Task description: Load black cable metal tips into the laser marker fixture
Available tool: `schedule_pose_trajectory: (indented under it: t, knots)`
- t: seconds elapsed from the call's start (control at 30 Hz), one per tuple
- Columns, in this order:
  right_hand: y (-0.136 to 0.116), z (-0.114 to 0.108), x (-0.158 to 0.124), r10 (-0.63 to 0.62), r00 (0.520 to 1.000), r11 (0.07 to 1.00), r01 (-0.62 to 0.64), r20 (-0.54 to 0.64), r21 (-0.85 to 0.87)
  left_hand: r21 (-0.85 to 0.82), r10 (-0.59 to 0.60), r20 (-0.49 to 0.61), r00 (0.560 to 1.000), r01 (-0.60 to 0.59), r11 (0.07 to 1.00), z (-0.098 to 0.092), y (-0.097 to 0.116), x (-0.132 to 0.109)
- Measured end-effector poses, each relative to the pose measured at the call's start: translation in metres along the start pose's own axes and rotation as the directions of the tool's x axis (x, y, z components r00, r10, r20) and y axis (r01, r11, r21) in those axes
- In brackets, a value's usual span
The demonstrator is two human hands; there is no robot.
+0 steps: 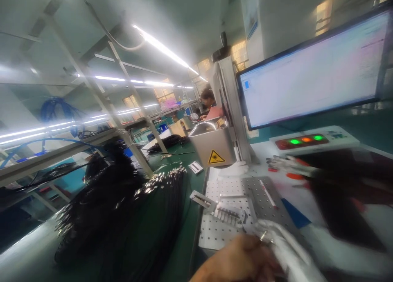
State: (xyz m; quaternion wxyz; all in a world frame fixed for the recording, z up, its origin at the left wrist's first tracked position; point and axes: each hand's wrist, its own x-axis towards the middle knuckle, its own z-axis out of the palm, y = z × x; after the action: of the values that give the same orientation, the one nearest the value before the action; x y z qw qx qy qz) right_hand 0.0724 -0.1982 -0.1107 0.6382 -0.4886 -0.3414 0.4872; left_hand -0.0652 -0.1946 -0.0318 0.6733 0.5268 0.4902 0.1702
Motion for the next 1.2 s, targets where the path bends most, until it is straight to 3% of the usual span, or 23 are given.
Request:
schedule_pose_trajectory:
  t: [0.17,0.3,0.43,0.57,0.63,0.73,0.87,1.0,1.1,1.2]
  knots:
    - [-0.02,-0.004,-0.008,0.135,0.987,0.991,-0.134,0.085,-0.025,-0.093,-0.064,0.186,0.981,0.082,0.992,-0.012,-0.008,-0.002]
    - [-0.041,-0.002,-0.021,0.353,0.932,0.916,-0.363,0.084,0.174,0.017,-0.175,0.357,0.918,0.181,0.983,-0.03,-0.015,-0.005]
    - [-0.034,-0.007,-0.023,0.354,0.925,0.911,-0.375,0.14,0.174,0.182,-0.302,0.432,0.85,0.246,0.952,-0.039,-0.024,-0.006]
    - [-0.016,-0.012,-0.019,0.355,0.92,0.874,-0.389,0.163,0.291,0.105,-0.256,0.468,0.846,0.234,0.966,-0.037,-0.03,-0.008]
    - [-0.014,-0.012,-0.018,0.326,0.936,0.888,-0.352,0.136,0.297,0.033,-0.236,0.448,0.862,0.248,0.968,-0.034,-0.031,-0.008]
    - [-0.016,-0.011,-0.018,0.243,0.959,0.951,-0.265,0.147,0.157,-0.03,-0.253,0.403,0.88,0.289,0.957,-0.025,-0.028,-0.004]
    - [-0.015,-0.013,-0.018,0.223,0.963,0.967,-0.237,0.149,0.089,-0.153,-0.171,0.266,0.949,0.217,0.964,-0.009,-0.016,0.002]
    - [-0.013,-0.013,-0.026,0.091,0.988,0.995,-0.096,0.123,0.028,-0.213,-0.149,0.298,0.943,0.218,0.952,-0.001,-0.012,0.01]
    - [-0.014,-0.009,-0.036,-0.017,0.998,1.0,0.017,0.068,0.005,-0.191,-0.136,0.248,0.959,0.186,0.964,-0.001,-0.016,0.02]
    - [-0.01,-0.006,-0.04,-0.057,0.997,0.998,0.057,0.043,-0.004,-0.163,-0.088,0.284,0.955,0.138,0.977,-0.003,-0.016,0.025]
